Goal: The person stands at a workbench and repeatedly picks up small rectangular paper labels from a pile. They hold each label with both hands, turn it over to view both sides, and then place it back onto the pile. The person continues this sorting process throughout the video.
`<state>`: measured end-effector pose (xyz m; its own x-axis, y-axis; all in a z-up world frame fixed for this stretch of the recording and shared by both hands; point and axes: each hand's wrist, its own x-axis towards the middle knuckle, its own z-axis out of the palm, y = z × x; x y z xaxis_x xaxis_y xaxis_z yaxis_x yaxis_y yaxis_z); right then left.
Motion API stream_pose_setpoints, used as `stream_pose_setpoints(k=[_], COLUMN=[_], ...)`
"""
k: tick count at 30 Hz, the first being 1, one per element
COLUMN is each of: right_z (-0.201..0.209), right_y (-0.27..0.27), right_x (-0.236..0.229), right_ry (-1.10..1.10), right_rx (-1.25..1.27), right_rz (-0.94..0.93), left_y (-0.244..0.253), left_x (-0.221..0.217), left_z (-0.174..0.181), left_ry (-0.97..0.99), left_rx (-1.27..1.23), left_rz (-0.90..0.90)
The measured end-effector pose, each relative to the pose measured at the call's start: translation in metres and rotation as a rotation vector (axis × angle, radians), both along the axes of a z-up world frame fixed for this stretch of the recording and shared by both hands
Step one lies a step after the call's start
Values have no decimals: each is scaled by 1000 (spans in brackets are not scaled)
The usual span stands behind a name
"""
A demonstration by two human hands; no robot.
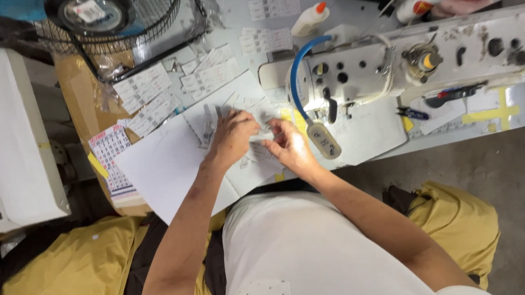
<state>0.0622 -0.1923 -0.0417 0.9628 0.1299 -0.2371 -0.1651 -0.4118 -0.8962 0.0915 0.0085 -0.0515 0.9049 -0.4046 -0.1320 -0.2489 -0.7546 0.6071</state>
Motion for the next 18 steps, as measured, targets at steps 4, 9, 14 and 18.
stream_pose_setpoints(k=[4,9,14,18], right_z=[-2,15,0,18], right_y=[2,6,2,2], right_x=[2,3,2,-3], right_ry=[63,222,190,117], right_rx=[121,270,359,358], right_rz=[-66,-201,-267,-255], left_y=[-4,-4,-1,0], left_x=[-7,-15,-17,-22], left_z=[-10,-30,-33,-18], left_ry=[-28,-215,-287,-333], left_rx=[9,9,-8,-17], left_rz=[14,99,137,164])
